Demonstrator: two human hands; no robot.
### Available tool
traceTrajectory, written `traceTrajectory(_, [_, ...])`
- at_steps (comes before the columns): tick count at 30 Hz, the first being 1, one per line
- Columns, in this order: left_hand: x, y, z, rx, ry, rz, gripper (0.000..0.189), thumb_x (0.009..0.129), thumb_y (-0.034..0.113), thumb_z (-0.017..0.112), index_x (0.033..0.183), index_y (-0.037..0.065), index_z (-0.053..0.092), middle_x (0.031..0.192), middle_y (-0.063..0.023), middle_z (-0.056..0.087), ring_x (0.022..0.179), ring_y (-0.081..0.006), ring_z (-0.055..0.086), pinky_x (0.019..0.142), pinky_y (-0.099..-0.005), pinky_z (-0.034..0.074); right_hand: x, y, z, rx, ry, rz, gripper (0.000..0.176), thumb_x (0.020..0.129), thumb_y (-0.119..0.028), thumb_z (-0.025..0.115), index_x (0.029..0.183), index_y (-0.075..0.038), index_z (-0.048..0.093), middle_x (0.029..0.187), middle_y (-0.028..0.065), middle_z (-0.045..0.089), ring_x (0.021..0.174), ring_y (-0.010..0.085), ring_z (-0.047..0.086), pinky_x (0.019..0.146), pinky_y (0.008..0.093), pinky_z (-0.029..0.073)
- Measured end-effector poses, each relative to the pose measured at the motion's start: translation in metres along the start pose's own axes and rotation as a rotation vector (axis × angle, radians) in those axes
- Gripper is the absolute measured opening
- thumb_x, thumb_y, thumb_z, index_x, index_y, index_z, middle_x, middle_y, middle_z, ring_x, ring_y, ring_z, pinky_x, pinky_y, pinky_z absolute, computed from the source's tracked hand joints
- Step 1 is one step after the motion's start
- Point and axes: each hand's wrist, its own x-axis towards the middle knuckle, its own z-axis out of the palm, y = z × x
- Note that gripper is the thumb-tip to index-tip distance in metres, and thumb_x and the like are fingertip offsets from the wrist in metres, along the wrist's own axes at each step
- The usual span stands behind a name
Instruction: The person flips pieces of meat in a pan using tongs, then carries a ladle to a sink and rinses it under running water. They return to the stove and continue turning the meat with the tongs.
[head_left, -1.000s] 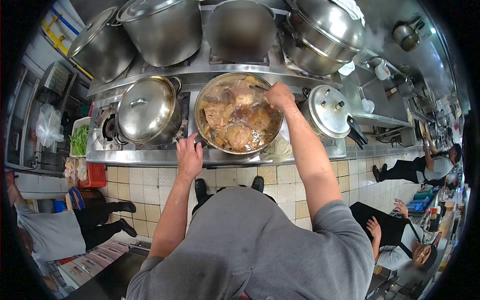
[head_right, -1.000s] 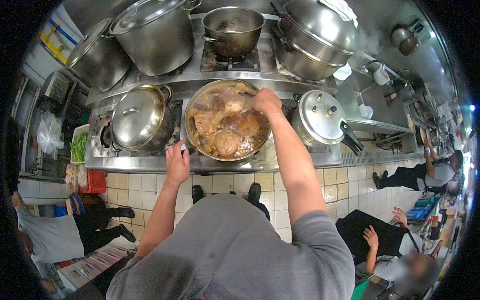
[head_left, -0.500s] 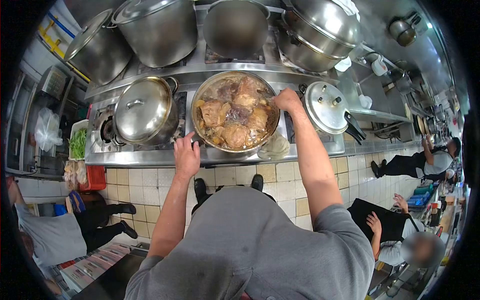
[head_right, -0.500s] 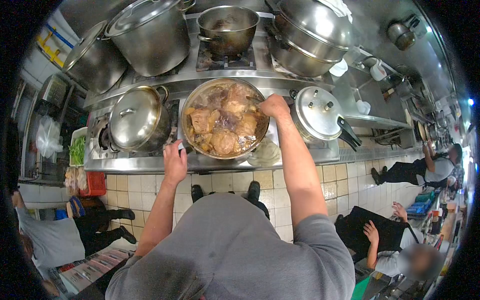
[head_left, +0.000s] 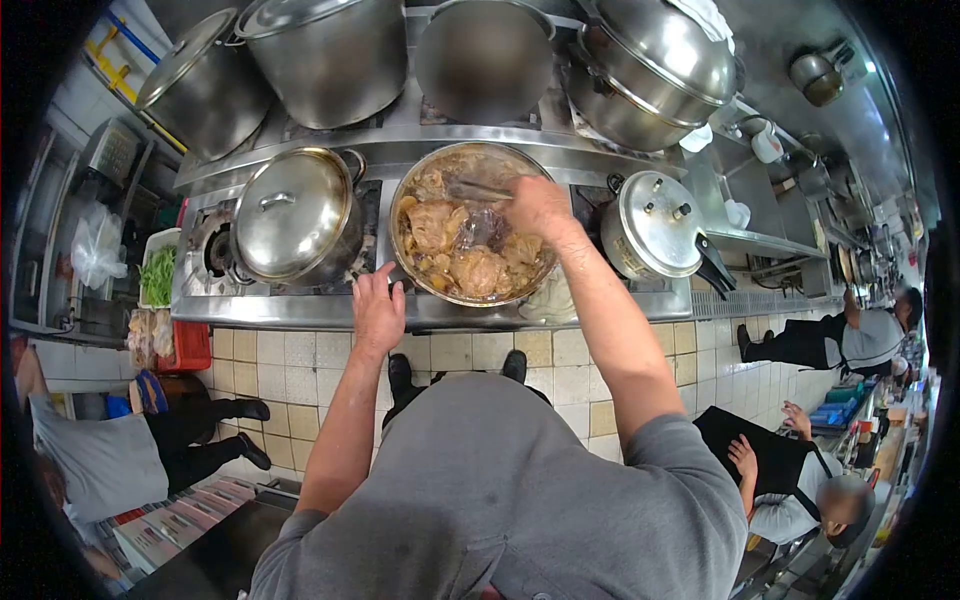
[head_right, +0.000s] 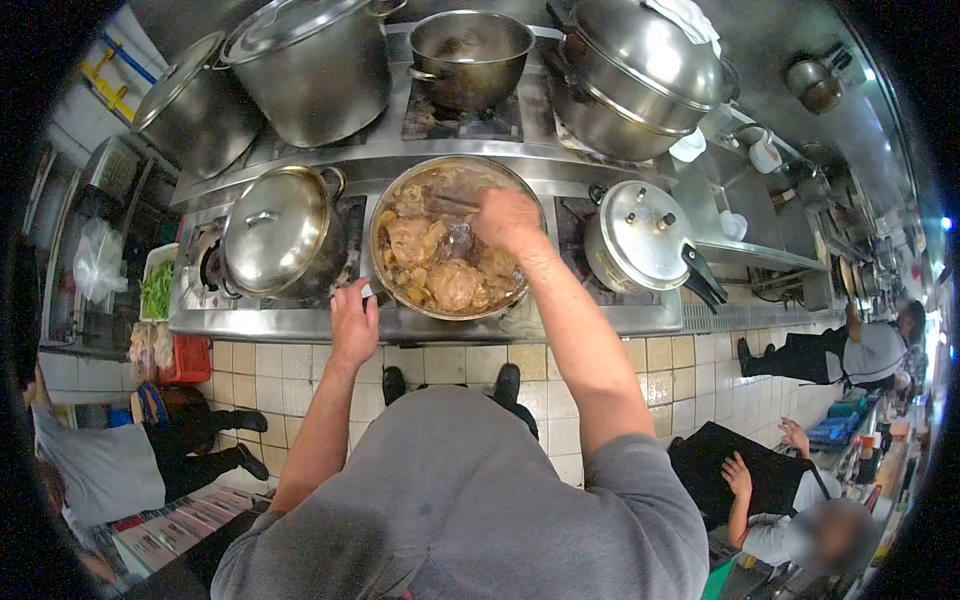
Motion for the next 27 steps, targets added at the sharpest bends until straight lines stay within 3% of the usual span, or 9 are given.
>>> traceTrajectory(2, [0.000, -0.005, 0.005, 0.000, 0.017, 0.014, 0.043, 0.105, 0.023, 0.061, 0.146, 0.012, 0.054, 0.121, -0.0185, 0.055, 0.118, -0.0406, 0.054, 0.104, -0.0530, 0.045, 0.006, -0.020, 0.006, -0.034, -0.044, -0.148, 0.034, 0.091, -0.029, 0.069, 0.114, -0.007, 0.080, 0.117, 0.0193, 0.078, 0.113, 0.0364, 0.075, 0.098, 0.0474, 0.059])
traceTrajectory(9, [-0.001, 0.003, -0.001, -0.013, 0.000, -0.037, 0.044, 0.104, 0.023, 0.063, 0.146, 0.013, 0.054, 0.121, -0.0181, 0.055, 0.118, -0.0400, 0.054, 0.102, -0.0532, 0.045, 0.034, -0.053, 0.026, -0.133, -0.102, -0.165, 0.031, 0.093, -0.023, 0.066, 0.114, -0.004, 0.081, 0.119, 0.0199, 0.078, 0.115, 0.0326, 0.075, 0.098, 0.0471, 0.060])
traceTrajectory(12, [-0.001, 0.001, 0.001, -0.018, 0.020, -0.024, 0.044, 0.104, 0.023, 0.063, 0.146, 0.012, 0.055, 0.121, -0.0177, 0.055, 0.117, -0.0396, 0.054, 0.102, -0.0529, 0.045, 0.039, -0.056, 0.025, -0.107, -0.101, -0.105, 0.031, 0.093, -0.021, 0.066, 0.115, -0.005, 0.081, 0.118, 0.0200, 0.078, 0.114, 0.0336, 0.076, 0.098, 0.0467, 0.060])
traceTrajectory(14, [-0.001, -0.001, 0.002, -0.020, 0.018, -0.023, 0.044, 0.104, 0.023, 0.063, 0.146, 0.012, 0.055, 0.121, -0.0176, 0.055, 0.117, -0.0394, 0.054, 0.102, -0.0528, 0.045, 0.046, -0.050, 0.035, -0.064, -0.041, -0.025, 0.030, 0.095, -0.030, 0.068, 0.113, -0.010, 0.081, 0.116, 0.0192, 0.078, 0.112, 0.0371, 0.074, 0.097, 0.0492, 0.059])
traceTrajectory(18, [-0.002, -0.001, 0.002, -0.030, 0.013, -0.017, 0.043, 0.104, 0.023, 0.062, 0.146, 0.011, 0.055, 0.121, -0.0172, 0.055, 0.117, -0.0390, 0.054, 0.102, -0.0524, 0.045, 0.057, -0.033, 0.049, -0.032, 0.002, -0.043, 0.030, 0.095, -0.031, 0.068, 0.114, -0.012, 0.081, 0.117, 0.0191, 0.078, 0.112, 0.0373, 0.074, 0.097, 0.0487, 0.059])
traceTrajectory(20, [-0.002, -0.001, 0.001, -0.032, 0.017, -0.007, 0.043, 0.105, 0.023, 0.062, 0.146, 0.011, 0.055, 0.121, -0.0172, 0.055, 0.117, -0.0389, 0.054, 0.102, -0.0522, 0.045, 0.059, -0.027, 0.050, 0.010, -0.007, -0.010, 0.031, 0.092, -0.019, 0.066, 0.116, -0.005, 0.080, 0.120, 0.0210, 0.077, 0.113, 0.0366, 0.076, 0.097, 0.0467, 0.061])
traceTrajectory(27, [-0.001, 0.004, -0.003, -0.024, 0.000, -0.020, 0.043, 0.105, 0.022, 0.062, 0.146, 0.011, 0.055, 0.121, -0.0179, 0.055, 0.117, -0.0398, 0.054, 0.103, -0.0519, 0.045, 0.045, -0.023, 0.032, 0.024, 0.003, 0.084, 0.032, 0.092, -0.019, 0.066, 0.116, -0.004, 0.080, 0.120, 0.0203, 0.078, 0.113, 0.0362, 0.076, 0.097, 0.0459, 0.061])
